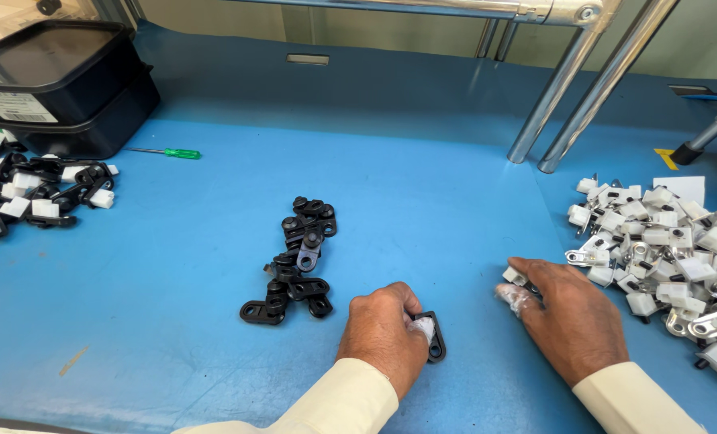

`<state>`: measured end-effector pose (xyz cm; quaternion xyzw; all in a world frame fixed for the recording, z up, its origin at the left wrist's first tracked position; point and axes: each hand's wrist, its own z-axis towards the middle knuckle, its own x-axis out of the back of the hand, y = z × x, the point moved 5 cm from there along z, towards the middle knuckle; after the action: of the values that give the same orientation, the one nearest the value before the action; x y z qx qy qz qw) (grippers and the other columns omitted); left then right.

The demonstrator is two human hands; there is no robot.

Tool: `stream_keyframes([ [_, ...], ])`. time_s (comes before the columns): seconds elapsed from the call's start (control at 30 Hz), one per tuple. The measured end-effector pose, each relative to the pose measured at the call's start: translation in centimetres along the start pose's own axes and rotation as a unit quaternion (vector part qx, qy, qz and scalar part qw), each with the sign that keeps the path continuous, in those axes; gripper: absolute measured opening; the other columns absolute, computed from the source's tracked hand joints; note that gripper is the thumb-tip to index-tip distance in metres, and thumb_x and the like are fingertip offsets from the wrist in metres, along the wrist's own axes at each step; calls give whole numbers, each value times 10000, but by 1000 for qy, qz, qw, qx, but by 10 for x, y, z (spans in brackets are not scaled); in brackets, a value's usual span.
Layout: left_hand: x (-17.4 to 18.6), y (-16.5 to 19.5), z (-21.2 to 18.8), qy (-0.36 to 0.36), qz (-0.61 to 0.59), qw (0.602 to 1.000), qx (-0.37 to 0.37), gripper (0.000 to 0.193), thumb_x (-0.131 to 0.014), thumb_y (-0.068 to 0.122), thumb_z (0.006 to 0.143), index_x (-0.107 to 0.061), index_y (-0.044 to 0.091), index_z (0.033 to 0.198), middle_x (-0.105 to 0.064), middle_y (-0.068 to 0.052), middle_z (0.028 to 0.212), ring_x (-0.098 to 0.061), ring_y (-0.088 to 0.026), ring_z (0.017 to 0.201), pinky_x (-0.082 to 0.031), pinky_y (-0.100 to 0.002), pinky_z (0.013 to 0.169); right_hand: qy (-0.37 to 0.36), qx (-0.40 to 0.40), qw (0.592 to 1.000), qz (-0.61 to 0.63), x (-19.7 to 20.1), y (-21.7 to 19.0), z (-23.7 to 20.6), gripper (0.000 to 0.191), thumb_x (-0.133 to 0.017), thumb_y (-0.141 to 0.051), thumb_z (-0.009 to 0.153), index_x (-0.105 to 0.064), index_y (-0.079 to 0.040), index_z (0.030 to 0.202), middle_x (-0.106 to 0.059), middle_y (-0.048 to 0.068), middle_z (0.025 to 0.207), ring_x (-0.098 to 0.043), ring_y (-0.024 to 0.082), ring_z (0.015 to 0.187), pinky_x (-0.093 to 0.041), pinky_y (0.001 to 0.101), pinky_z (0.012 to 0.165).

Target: The person picks a black plastic bracket and a white roller component from piles on the workbench, presses the roller onto the bracket by hand, and places the assembled unit onto a growing pile of finished assemblies on the right side of the bench.

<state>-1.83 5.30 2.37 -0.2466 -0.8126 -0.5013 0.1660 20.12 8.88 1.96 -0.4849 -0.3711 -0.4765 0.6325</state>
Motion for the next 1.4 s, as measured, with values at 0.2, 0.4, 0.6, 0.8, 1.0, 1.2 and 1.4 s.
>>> stream_keyframes([
  [0.2,0,-1,3,5,-5,1000,1,158,-661,57,923,-680,75,1079,-743,-96,1016,-765,-204,910,-640,-331,825,-36,-58,998,4,-2,6,9,397,-759,-291,888,-702,-175,1264,-775,114,1047,-757,277,898,-599,400,868],
  [0.4,-4,-5,4,-3,-73,997,14,130,-648,9,911,-649,18,1040,-753,-109,900,-780,-172,739,-650,-312,701,-20,-41,982,185,-6,-8,-21,389,-744,-150,818,-734,-141,1206,-800,90,1009,-801,217,882,-620,362,805],
  [0.6,-6,-5,6,-14,-79,997,14,110,-629,-8,913,-647,27,1015,-754,-110,870,-771,-153,703,-643,-291,673,3,-45,990,131,-4,-23,-34,369,-763,-142,805,-761,-140,1174,-777,65,1087,-727,198,1000,-571,346,856],
  [0.8,-6,-6,7,-6,-70,997,5,57,-636,12,916,-654,30,967,-739,-97,841,-765,-152,670,-632,-287,632,1,-11,998,58,-5,-36,-30,444,-815,-189,799,-752,-171,1237,-785,64,949,-711,221,871,-568,372,806],
  [1.0,-8,-5,14,0,-156,987,27,39,-693,18,873,-661,-1,861,-759,-110,773,-762,-158,611,-618,-303,546,-47,-119,977,172,-17,-17,-25,433,-801,-111,844,-752,-146,1273,-815,71,1027,-726,176,884,-593,294,818],
  [1.2,-23,11,15,12,-131,991,-14,110,-714,33,852,-660,2,762,-755,-124,709,-770,-176,602,-623,-296,575,-27,-212,872,441,-21,-6,-56,451,-630,97,799,-741,-53,1209,-820,97,1093,-737,114,1008,-575,252,865],
  [1.4,-27,21,11,20,-11,999,-49,75,-691,60,852,-684,6,800,-742,-174,754,-761,-273,686,-613,-386,664,-29,-320,852,412,-25,-17,-73,341,-724,-1,862,-750,-73,1193,-816,89,1082,-742,96,1018,-587,260,880],
])
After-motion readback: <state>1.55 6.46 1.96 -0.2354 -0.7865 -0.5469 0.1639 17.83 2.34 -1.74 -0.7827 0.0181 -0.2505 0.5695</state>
